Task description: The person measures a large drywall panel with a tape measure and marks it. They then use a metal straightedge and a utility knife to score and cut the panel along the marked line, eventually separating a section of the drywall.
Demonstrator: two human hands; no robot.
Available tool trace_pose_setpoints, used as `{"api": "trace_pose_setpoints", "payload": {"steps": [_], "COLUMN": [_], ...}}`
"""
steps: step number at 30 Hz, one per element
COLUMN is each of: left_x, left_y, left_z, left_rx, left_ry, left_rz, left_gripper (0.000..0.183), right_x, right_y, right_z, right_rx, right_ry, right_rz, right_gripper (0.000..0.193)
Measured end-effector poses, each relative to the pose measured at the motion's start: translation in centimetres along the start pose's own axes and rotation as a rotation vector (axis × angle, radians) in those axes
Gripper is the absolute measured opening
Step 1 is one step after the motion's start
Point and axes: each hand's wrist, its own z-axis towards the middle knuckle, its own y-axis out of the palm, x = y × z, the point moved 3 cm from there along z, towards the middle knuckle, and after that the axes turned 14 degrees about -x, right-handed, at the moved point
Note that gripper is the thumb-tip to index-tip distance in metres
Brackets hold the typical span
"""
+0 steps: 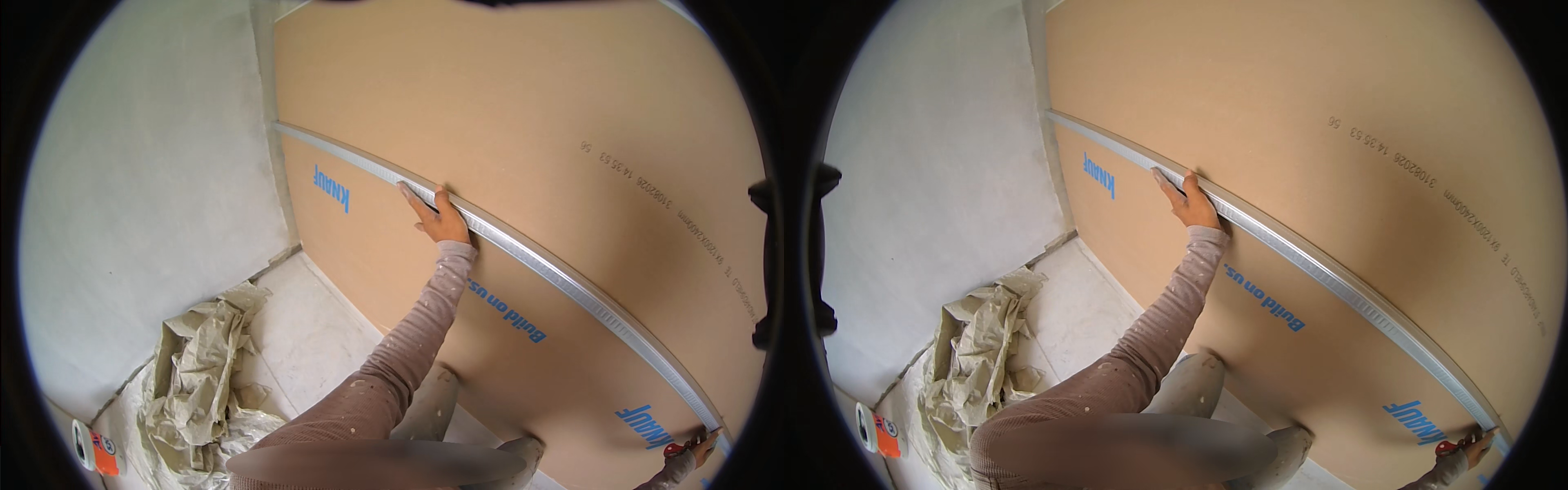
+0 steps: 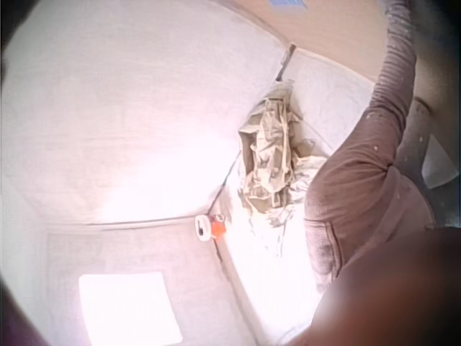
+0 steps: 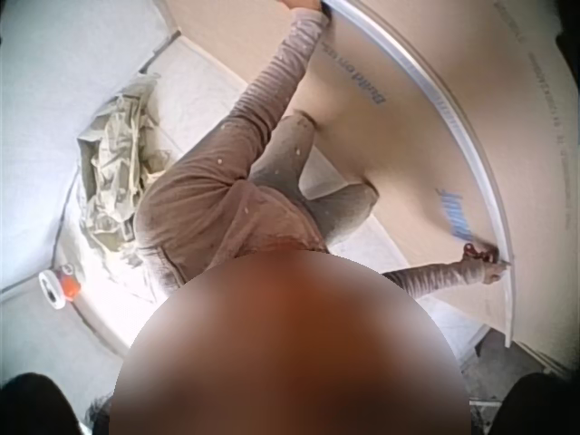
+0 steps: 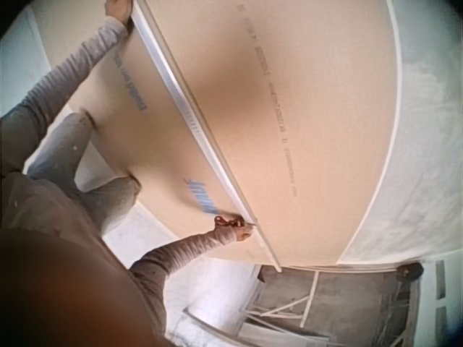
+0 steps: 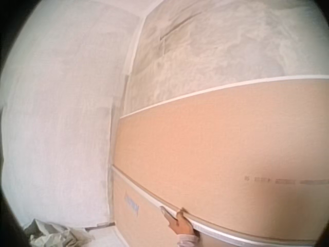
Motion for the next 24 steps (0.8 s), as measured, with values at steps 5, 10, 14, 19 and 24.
{"api": "trace_pose_setpoints", "payload": {"steps": [5, 10, 14, 19, 24], "left_x": [0.1, 0.0, 0.2, 0.1, -0.9], "left_y": [0.0, 0.2, 0.1, 0.1, 0.2], "left_z": [-0.1, 0.0, -0.1, 0.0, 0.9], "left_rx": [-0.02, 0.003, -0.009, 0.018, 0.046], "left_ry": [-0.026, 0.005, 0.005, 0.018, 0.129], "left_rz": [-0.006, -0.011, -0.041, -0.007, -0.043], "left_gripper": [0.08, 0.08, 0.08, 0.079, 0.077], "right_x": [0.1, 0.2, -0.3, -2.1, -3.4], "right_y": [-0.2, -0.2, -0.3, 1.7, 4.0], "right_z": [0.0, 0.2, -0.1, -3.9, -8.4], "right_rx": [0.036, 0.039, 0.018, -0.009, -0.022], "right_ry": [0.024, 0.012, 0.015, -0.006, -0.006], "right_rz": [-0.03, -0.023, -0.033, 0.002, 0.098], "right_gripper": [0.096, 0.095, 0.091, 0.086, 0.075]}}
